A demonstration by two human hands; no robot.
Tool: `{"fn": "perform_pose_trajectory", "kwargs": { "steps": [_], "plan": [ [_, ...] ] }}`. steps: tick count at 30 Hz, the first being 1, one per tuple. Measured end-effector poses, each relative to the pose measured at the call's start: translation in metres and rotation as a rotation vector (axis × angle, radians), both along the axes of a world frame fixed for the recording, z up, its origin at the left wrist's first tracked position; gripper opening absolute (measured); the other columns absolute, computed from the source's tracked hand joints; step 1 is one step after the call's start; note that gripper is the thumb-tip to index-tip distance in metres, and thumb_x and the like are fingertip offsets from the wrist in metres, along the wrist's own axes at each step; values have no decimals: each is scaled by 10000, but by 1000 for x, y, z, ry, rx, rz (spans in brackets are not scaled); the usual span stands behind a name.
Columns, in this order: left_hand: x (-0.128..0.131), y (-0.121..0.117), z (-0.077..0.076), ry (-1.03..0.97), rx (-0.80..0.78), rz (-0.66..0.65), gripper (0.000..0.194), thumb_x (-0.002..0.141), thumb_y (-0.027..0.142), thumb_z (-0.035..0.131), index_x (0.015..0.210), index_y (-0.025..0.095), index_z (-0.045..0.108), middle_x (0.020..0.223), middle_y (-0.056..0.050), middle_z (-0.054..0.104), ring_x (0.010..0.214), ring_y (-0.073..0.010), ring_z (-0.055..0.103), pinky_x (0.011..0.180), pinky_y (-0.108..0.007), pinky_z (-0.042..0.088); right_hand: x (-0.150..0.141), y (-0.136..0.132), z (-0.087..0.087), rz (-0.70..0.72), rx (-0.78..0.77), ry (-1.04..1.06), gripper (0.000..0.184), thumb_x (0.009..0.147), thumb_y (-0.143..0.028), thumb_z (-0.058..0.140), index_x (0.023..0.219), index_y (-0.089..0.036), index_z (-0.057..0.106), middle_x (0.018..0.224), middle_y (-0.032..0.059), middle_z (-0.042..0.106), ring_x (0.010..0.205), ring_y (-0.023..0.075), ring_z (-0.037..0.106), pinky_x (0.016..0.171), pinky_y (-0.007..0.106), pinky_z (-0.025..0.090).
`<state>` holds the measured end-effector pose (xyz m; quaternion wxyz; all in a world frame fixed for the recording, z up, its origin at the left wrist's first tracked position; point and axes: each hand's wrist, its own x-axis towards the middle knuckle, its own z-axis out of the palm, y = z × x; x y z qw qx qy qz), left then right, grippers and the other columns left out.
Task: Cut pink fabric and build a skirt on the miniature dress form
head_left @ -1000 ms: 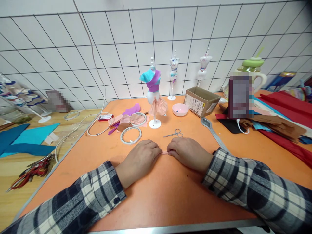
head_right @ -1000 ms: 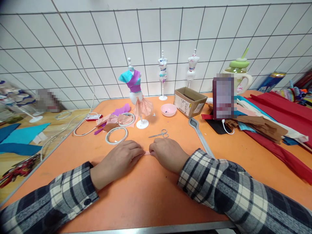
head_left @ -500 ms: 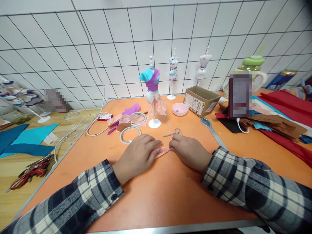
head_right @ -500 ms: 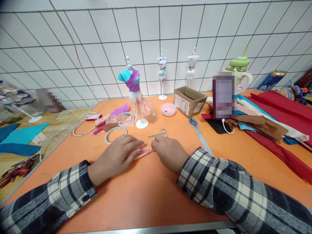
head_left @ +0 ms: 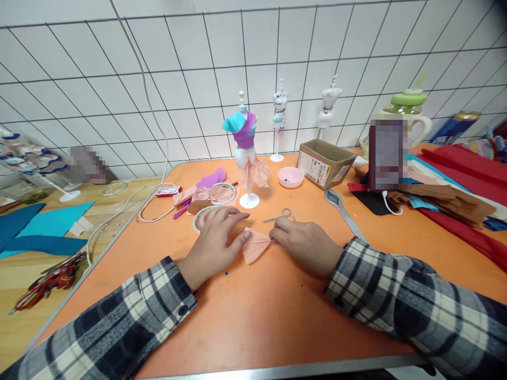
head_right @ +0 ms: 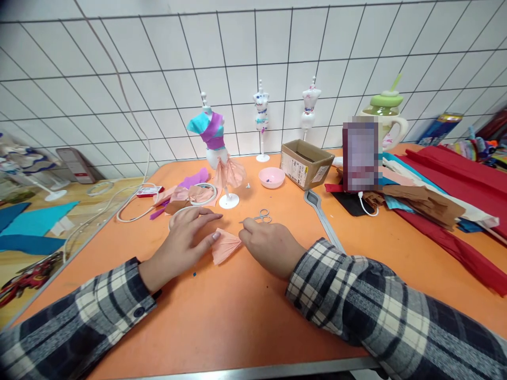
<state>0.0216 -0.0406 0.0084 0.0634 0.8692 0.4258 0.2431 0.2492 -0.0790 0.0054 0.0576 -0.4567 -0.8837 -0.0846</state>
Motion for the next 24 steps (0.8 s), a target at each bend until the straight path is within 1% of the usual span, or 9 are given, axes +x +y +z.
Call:
{"fn": "perform_pose_trajectory", "kwargs": {
  "steps": [1,2,3,5,9,12,16,21,24],
  "plan": [
    [2,-6,2,46,79,-31,333,891,413,567,1163,245,660,1209,-98,619,1191,-301,494,1009,-529,324,-2,-2,0,-13,0,2,176,941,-127,447,930,-176,617,928,50,594,674,143,531,504,294,231],
    [5,-12,5,79,142,-63,355,859,461,609,1142,257,672,1244,-100,611,1231,-321,466,1037,-552,275,-4,-4,0,-20,-2,7,168,947,-150,449,938,-175,615,922,53,592,657,142,527,497,296,226],
    [8,-18,6,121,181,-87,356,846,480,626,1124,264,681,1277,-98,607,1272,-339,438,1066,-574,212,-7,-6,0,-23,-6,13,167,955,-176,446,953,-175,613,922,55,591,639,140,522,489,298,221],
    [13,-27,7,172,244,-121,301,861,466,617,1064,258,697,1289,-94,623,1282,-342,451,1070,-582,165,-12,-11,-1,-28,-20,25,193,974,-217,421,982,-177,610,919,58,590,604,134,512,475,300,206],
    [17,-32,6,192,322,-103,183,923,362,560,921,264,714,1265,-57,662,1262,-314,503,1008,-549,213,-19,-18,-3,-45,-44,52,257,1001,-241,359,998,-190,610,917,58,590,571,120,504,460,303,173],
    [16,-30,6,185,343,-114,193,938,358,552,893,275,720,1236,-31,684,1235,-303,536,967,-527,236,-19,-17,-5,-43,-41,75,245,999,-245,370,1009,-201,610,917,48,589,566,119,500,461,303,152],
    [15,-30,6,179,367,-139,235,948,337,553,801,279,727,1166,5,716,1187,-288,571,942,-506,240,-16,-15,-7,-60,-63,125,268,1003,-267,366,950,-198,620,911,39,588,580,116,493,471,293,158],
    [14,-29,5,202,350,-166,201,941,270,562,825,277,726,1164,5,715,1195,-284,556,966,-519,222,-16,-16,-11,-58,-68,160,301,1015,-295,352,974,-202,635,923,36,596,587,112,485,483,288,176],
    [13,-28,5,217,321,-213,220,942,204,537,826,253,717,1109,5,727,1159,-264,574,958,-505,254,-12,-10,-11,14,-93,201,299,1013,-305,374,1008,-212,659,939,33,617,625,113,513,506,274,242]
  ]
}}
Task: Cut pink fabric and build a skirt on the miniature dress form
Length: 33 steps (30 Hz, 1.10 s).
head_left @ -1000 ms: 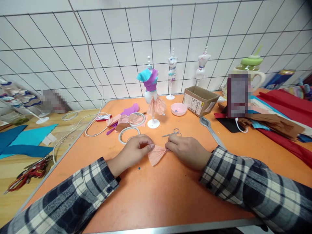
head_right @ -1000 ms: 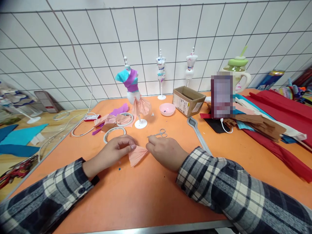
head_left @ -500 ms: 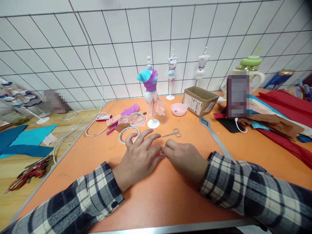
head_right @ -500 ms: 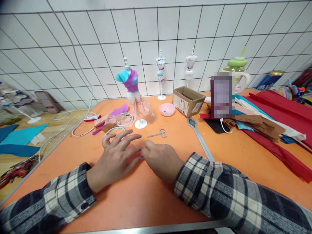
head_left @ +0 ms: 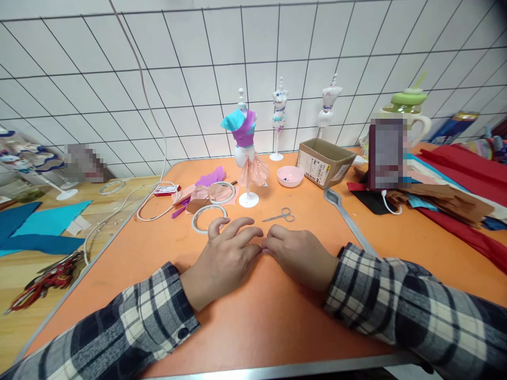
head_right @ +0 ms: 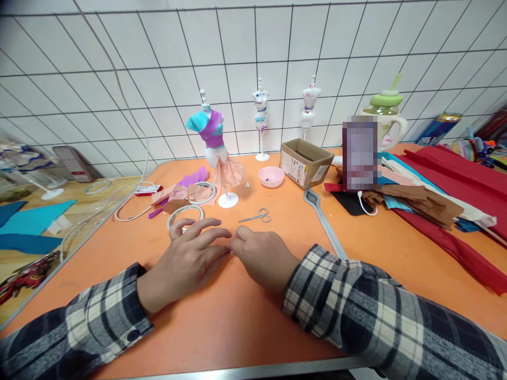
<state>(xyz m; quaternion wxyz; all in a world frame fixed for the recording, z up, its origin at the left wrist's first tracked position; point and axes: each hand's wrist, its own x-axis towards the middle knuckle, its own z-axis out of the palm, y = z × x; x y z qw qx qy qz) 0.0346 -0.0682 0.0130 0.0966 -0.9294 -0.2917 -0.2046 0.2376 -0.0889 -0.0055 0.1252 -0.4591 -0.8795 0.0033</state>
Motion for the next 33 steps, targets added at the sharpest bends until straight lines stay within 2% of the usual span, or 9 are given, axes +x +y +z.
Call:
{"fn": "perform_pose_trajectory", "kwargs": {
  "steps": [2,4,8,11,14,20,24,28,33],
  "plan": [
    [-1,2,0,-8,-21,-13,226,939,182,524,825,236,713,1078,2,729,1130,-255,586,953,-499,286,10,11,2,86,-29,72,288,1005,-320,408,1023,-226,680,975,32,638,727,124,563,581,258,334],
    [-2,5,-1,-37,-76,-16,221,934,200,529,820,222,717,1071,-15,721,1123,-256,581,941,-477,348,24,28,4,77,-18,167,283,998,-292,425,1057,-219,692,1006,44,655,863,145,589,719,261,401],
    [-5,11,-6,-101,-243,-27,205,911,217,546,841,234,738,1117,-27,704,1186,-265,545,958,-441,447,52,57,5,-165,71,131,268,961,-283,483,1001,-153,713,987,96,676,968,212,575,863,322,403],
    [-6,13,-11,-101,-302,-29,192,890,202,560,865,255,744,1154,-5,707,1240,-277,523,1003,-466,453,58,65,4,-231,21,2,248,935,-317,521,992,-173,714,954,85,695,971,229,590,809,320,402],
    [-3,12,-14,-91,-340,-37,198,881,200,563,878,262,751,1208,-2,697,1264,-275,522,1018,-462,467,53,65,4,-257,3,-72,250,951,-314,490,994,-206,712,974,66,701,929,214,619,684,296,371],
    [20,21,-19,-89,-434,-35,213,877,201,540,879,217,752,1325,-95,634,1284,-267,541,1021,-430,485,44,62,6,-238,16,-169,276,967,-312,466,890,-214,712,909,54,694,788,188,639,565,292,257],
    [40,37,-22,-180,-583,40,180,831,154,553,802,189,727,1067,-121,750,1264,-250,567,964,-352,522,44,62,3,-224,26,-168,270,969,-323,468,911,-211,707,894,55,688,759,179,639,558,289,247],
    [48,50,-21,-164,-688,66,177,822,140,538,752,211,685,833,-74,768,1256,-256,570,798,-307,560,45,64,0,-243,-10,-77,257,953,-292,487,895,-213,725,905,55,702,800,172,643,589,276,300],
    [44,55,-24,-231,-724,51,208,825,147,533,648,212,621,934,-65,772,1207,-236,614,747,-269,537,51,75,-7,-353,-102,321,216,905,-309,547,886,-241,751,935,20,743,825,173,651,653,267,386]
  ]
}}
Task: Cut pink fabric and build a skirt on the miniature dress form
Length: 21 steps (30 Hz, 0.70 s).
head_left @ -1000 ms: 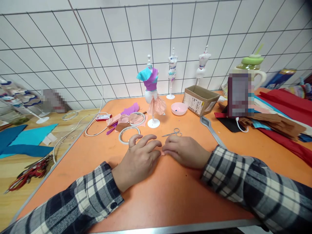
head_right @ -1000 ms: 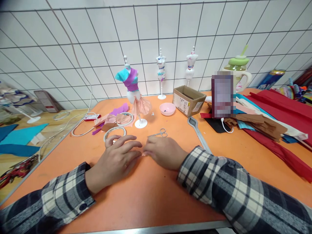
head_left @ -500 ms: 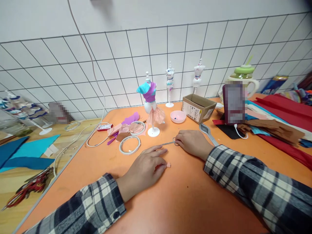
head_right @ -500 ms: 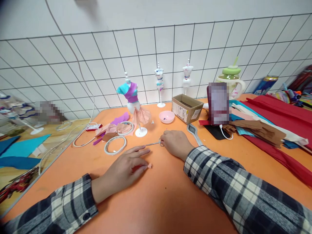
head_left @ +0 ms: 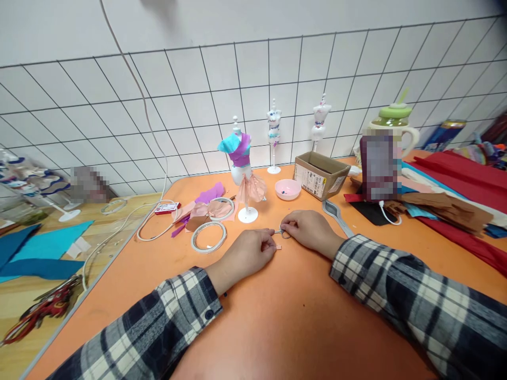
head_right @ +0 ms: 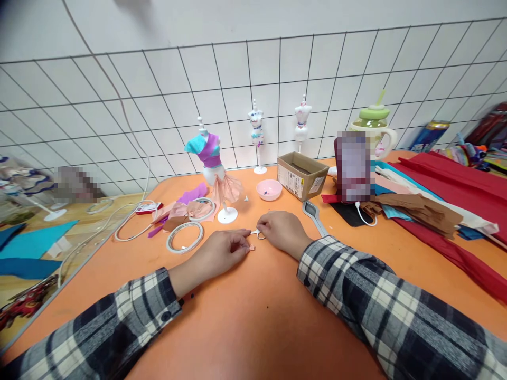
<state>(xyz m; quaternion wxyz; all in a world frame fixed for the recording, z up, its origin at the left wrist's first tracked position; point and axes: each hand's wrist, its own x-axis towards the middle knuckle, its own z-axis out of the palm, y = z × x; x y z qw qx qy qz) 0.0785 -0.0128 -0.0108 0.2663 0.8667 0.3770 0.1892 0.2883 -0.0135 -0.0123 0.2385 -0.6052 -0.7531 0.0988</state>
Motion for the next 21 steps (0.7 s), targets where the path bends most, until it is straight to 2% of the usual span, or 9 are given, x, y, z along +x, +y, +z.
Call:
{"fn": "perform_pose_trajectory", "kwargs": {
  "steps": [4,7,9,11,13,17,21],
  "plan": [
    [-1,-1,-5,-44,12,20,201,830,144,510,727,213,669,980,-60,766,1173,-231,638,713,-268,529,5,6,-4,-96,90,315,203,862,-317,584,876,-208,755,941,42,749,866,196,646,743,290,438],
    [0,-4,-5,-73,-13,50,182,828,169,528,750,219,685,982,-57,765,1187,-236,627,755,-284,532,2,-1,-3,-74,-46,471,282,858,-388,568,864,-175,752,714,40,710,657,170,611,621,276,442],
    [0,-6,-3,-143,-11,138,152,822,207,563,744,216,694,1080,-67,746,1162,-243,638,863,-321,521,-5,-11,0,-14,-153,633,384,882,-456,513,920,-150,743,615,29,650,566,148,566,534,255,417],
    [-2,-8,1,-252,-10,264,131,815,252,592,745,206,693,1134,-78,726,1092,-241,667,930,-351,502,-13,-22,5,47,-220,797,471,896,-523,467,960,-135,725,608,27,620,527,133,532,465,237,380],
    [-5,-9,4,-352,-45,352,138,816,286,598,761,193,683,1048,-79,745,974,-228,699,890,-348,523,-22,-32,8,71,-247,885,457,855,-552,545,961,-140,710,575,1,578,485,111,488,431,219,349],
    [-8,-12,8,-434,-143,389,127,805,279,599,774,176,666,812,-43,751,759,-190,706,730,-294,552,-39,-45,10,72,-367,1047,370,734,-504,726,860,-158,683,504,-60,478,419,65,386,389,192,284],
    [-3,-18,10,-473,-138,395,119,789,267,620,735,169,660,769,-34,738,721,-175,695,702,-273,550,-50,-50,6,59,-439,1243,371,670,-482,783,833,-163,686,577,-42,534,456,63,411,382,183,285]
  ]
}}
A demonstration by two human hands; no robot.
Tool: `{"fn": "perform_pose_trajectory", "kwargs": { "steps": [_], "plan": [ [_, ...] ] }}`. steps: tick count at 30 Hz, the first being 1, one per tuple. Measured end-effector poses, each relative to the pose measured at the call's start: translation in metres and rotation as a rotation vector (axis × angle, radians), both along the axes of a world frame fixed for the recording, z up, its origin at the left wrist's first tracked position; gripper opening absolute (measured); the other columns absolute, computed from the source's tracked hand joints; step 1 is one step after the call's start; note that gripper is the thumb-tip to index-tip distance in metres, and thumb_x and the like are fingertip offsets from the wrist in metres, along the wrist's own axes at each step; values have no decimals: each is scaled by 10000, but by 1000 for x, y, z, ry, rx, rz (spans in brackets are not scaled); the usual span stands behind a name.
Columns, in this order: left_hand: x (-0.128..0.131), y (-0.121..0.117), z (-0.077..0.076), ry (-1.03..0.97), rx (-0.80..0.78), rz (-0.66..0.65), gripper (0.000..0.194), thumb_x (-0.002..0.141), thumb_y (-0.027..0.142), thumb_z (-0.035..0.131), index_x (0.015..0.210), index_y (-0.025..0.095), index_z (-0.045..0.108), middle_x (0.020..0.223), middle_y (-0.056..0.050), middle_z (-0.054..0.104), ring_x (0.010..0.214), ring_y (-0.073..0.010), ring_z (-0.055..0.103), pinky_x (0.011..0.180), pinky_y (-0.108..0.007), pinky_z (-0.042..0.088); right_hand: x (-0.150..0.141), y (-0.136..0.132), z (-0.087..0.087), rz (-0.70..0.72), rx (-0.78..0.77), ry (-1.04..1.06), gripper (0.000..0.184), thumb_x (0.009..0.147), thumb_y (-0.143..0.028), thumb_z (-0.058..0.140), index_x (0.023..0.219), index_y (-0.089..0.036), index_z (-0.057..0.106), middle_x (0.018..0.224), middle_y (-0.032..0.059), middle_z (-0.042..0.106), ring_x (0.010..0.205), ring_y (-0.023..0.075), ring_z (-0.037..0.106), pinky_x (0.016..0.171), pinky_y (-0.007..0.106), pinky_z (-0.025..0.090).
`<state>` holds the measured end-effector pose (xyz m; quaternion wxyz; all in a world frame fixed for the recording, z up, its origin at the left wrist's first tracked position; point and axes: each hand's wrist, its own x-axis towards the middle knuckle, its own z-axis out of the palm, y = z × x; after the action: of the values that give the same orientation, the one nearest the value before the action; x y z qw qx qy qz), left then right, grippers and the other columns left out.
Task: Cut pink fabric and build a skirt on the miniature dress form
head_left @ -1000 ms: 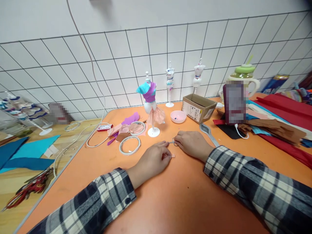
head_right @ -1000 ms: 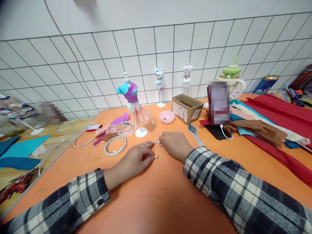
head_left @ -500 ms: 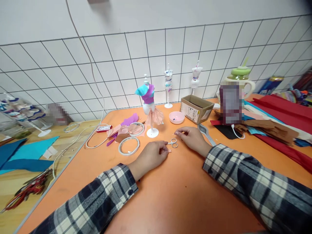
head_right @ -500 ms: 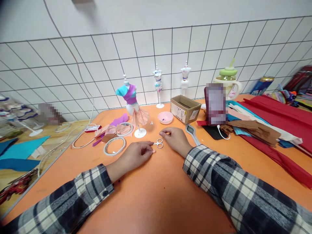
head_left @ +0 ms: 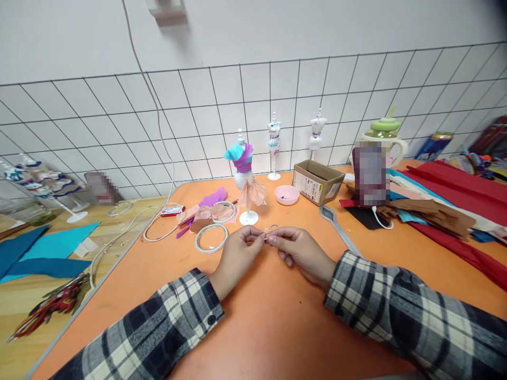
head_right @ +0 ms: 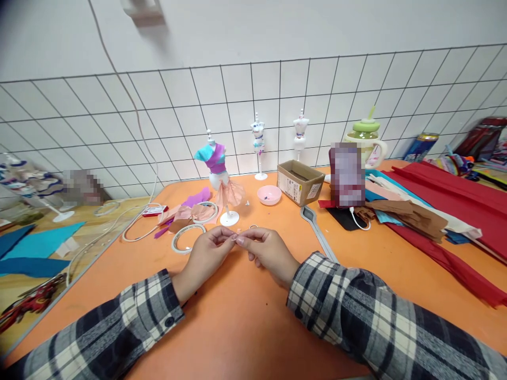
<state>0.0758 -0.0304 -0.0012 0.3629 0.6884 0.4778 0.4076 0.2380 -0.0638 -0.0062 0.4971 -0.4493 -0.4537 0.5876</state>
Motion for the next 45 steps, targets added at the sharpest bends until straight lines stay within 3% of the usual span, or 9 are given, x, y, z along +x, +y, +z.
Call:
{"fn": "perform_pose_trajectory", "kwargs": {
  "steps": [9,26,29,34,38,42,45],
  "plan": [
    [6,-7,1,-105,17,-34,130,809,272,641,745,160,654,763,-32,735,711,-163,695,686,-264,559,-6,0,-10,-108,-67,147,358,663,-468,796,807,-168,664,694,-16,623,475,49,424,400,174,318],
    [0,-9,6,-68,97,-87,160,819,314,664,781,169,718,816,-54,761,783,-194,703,746,-280,556,-10,-6,-3,-127,-98,101,397,658,-520,779,770,-171,626,510,-64,499,443,63,446,427,178,377],
    [-1,-9,6,-72,97,-90,154,821,308,654,784,169,709,819,-52,755,783,-189,694,752,-279,548,-9,-6,-4,-137,-92,87,398,648,-506,792,809,-161,678,570,-41,538,480,70,483,433,181,407],
    [-8,-3,4,-129,86,-138,154,837,307,639,801,162,678,809,-51,731,782,-184,676,763,-283,531,-1,-4,-2,15,-110,129,378,666,-435,814,926,-170,748,855,44,661,641,89,584,491,172,490],
    [-16,1,7,-113,182,-204,143,867,299,620,823,169,662,800,-48,710,765,-173,662,741,-279,522,10,1,1,197,-196,166,341,675,-402,822,922,-180,748,871,42,658,677,95,612,487,167,510],
    [-24,0,17,132,431,-436,147,909,252,552,847,198,674,820,-46,727,799,-168,669,889,-340,497,19,7,1,294,-218,75,330,632,-408,847,804,-154,724,744,16,631,603,88,586,441,160,488],
    [-29,0,23,364,634,-552,207,922,194,487,872,231,685,867,-24,742,825,-145,678,1091,-413,353,27,12,2,385,-160,-40,331,653,-424,826,796,-146,716,730,23,643,592,91,575,466,181,506]
  ]
}}
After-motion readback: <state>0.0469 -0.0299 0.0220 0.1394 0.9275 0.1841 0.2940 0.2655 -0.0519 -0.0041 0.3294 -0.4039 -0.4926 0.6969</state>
